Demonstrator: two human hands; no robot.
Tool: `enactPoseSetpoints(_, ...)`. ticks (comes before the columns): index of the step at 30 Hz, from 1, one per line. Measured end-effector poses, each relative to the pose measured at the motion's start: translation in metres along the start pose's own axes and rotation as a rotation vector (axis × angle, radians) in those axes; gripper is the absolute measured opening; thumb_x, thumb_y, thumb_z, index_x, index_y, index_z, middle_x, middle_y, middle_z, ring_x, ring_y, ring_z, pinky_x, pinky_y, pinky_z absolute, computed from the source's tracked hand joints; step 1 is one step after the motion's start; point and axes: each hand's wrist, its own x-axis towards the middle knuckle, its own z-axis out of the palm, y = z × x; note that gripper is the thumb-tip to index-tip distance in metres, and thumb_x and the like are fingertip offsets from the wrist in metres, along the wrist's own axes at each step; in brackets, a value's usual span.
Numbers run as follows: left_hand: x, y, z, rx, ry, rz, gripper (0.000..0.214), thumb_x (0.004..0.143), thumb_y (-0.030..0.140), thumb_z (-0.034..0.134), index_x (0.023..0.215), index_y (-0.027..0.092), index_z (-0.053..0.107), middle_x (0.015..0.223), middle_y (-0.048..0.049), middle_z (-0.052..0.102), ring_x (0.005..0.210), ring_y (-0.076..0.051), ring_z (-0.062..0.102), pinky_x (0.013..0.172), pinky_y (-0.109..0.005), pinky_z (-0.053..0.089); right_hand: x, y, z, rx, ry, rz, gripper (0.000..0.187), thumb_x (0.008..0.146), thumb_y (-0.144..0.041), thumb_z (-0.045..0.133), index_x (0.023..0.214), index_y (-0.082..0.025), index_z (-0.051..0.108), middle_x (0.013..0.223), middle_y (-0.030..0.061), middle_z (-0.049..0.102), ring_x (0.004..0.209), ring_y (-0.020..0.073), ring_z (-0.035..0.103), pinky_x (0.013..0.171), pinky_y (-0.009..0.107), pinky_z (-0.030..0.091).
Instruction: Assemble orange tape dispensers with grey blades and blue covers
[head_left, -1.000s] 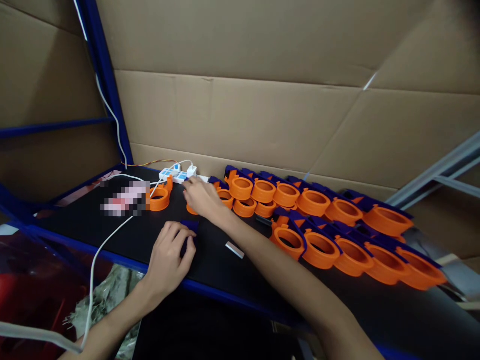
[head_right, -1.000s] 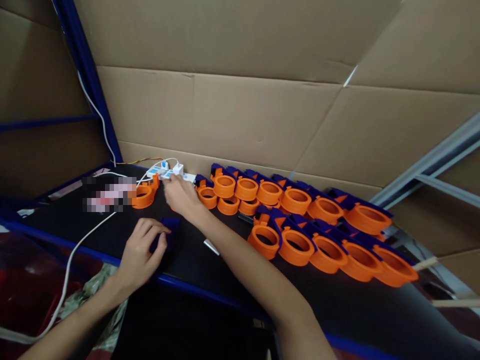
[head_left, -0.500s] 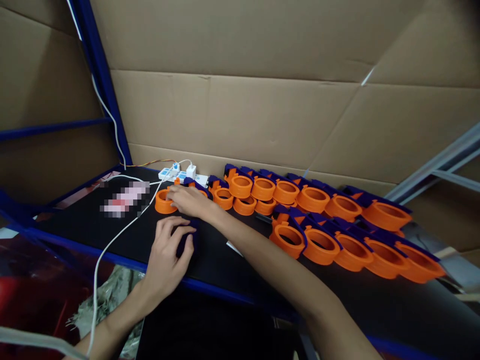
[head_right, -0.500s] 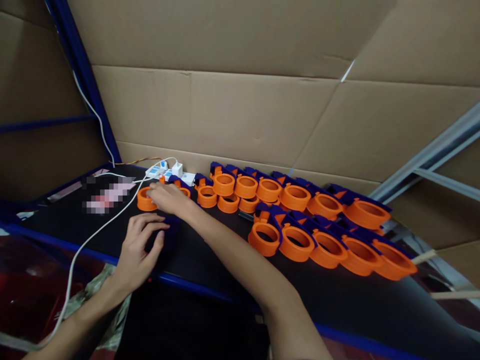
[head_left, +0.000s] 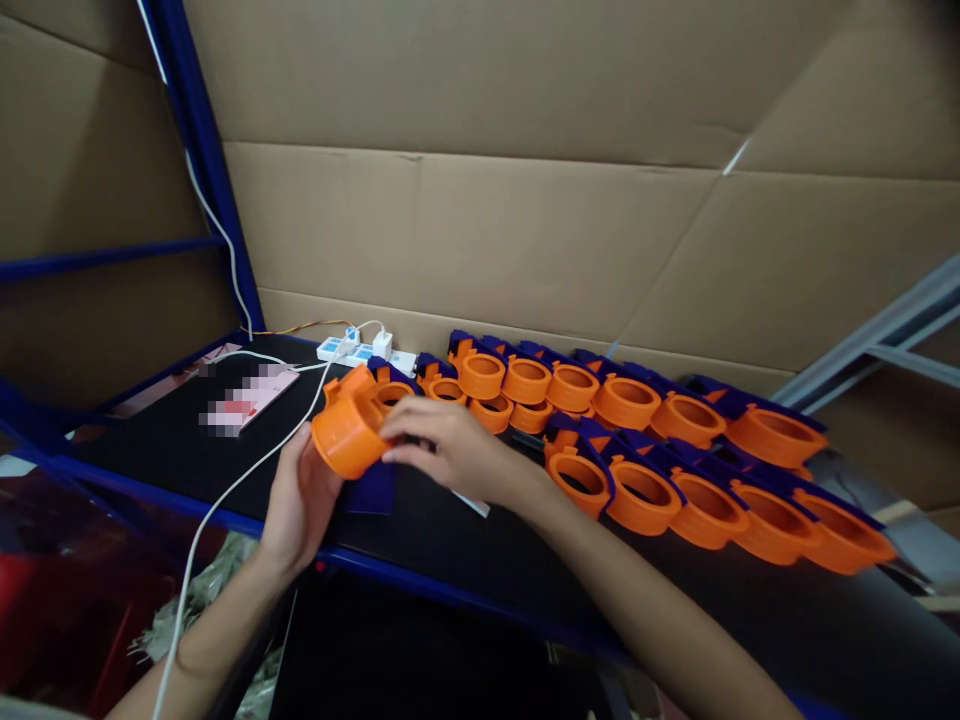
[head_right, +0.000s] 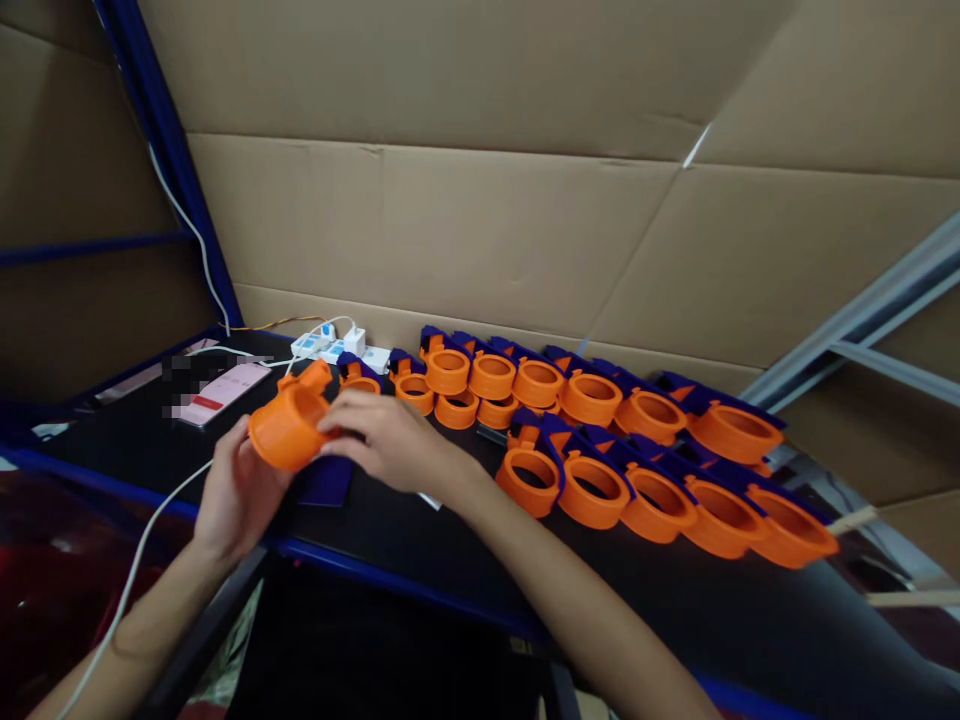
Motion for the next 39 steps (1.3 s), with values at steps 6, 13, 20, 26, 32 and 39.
enactPoseSetpoints(6,-0.010,0.000,0.002,-0.064,-0.047,-0.315,0.042,0.092,0.041,0.055,0.120,0.012,0.065,0.096,-0.0110,0.077,0.086,-0.026,0.074,0.079,-0.037,0.060,-0.035,-0.029,0.008,0.173,-0.173,0.081,0.019,0.092,-0.026,0.065,0.109,-0.020,0.070,0.116,0.0068,0.065,0.089,0.0139,0.064,0.074,0.024,0.051)
enactPoseSetpoints(13,-0.010,-0.008,-0.001,-0.066,-0.123,-0.293,0.035,0.087,0.026,0.058,0.120,0.015,0.059,0.089,-0.0097,0.074,0.088,-0.025,0.072,0.082,-0.046,0.060,-0.079,-0.007,-0.005,-0.365,-0.263,0.630,0.031,0.079,-0.032,0.079,0.106,-0.021,0.068,0.103,0.0059,0.067,0.085,0.0195,0.064,0.068,0.027,0.045)
enactPoseSetpoints(20,-0.007,-0.015,0.004,0.134,-0.179,-0.354,0.045,0.088,0.042,0.059,0.125,0.019,0.052,0.089,-0.0090,0.074,0.060,-0.022,0.071,0.057,-0.038,0.061,-0.081,0.016,-0.001,-0.318,-0.286,0.630,0.016,0.083,-0.009,0.062,0.092,-0.019,0.072,0.088,0.0047,0.070,0.084,0.0173,0.065,0.072,0.025,0.044)
enactPoseSetpoints(26,-0.007,-0.024,0.002,0.432,-0.147,-0.215,0.047,0.088,0.049,0.062,0.125,0.021,0.051,0.060,0.0005,0.066,0.054,-0.020,0.068,0.055,-0.030,0.057,-0.063,0.012,-0.014,0.029,0.062,0.518,0.019,0.095,-0.030,0.058,0.104,-0.020,0.072,0.089,0.0024,0.066,0.066,0.0108,0.057,0.061,0.023,0.043)
enactPoseSetpoints(32,-0.014,-0.023,0.007,0.520,-0.211,-0.178,0.045,0.089,0.047,0.062,0.124,0.019,0.052,0.059,0.0017,0.065,0.052,-0.015,0.063,0.056,-0.024,0.052,-0.052,-0.002,-0.014,0.022,0.181,0.410,0.017,0.091,-0.033,0.066,0.100,-0.022,0.076,0.084,0.0020,0.061,0.068,0.0115,0.053,0.060,0.024,0.041)
enactPoseSetpoints(39,-0.023,-0.028,0.009,0.544,-0.309,-0.233,0.044,0.091,0.047,0.059,0.124,0.019,0.052,0.059,-0.0004,0.067,0.054,-0.019,0.067,0.057,-0.028,0.053,-0.051,-0.004,0.003,0.017,0.163,0.458,0.013,0.089,-0.028,0.068,0.098,-0.021,0.074,0.080,0.0010,0.064,0.065,0.0105,0.053,0.059,0.022,0.042)
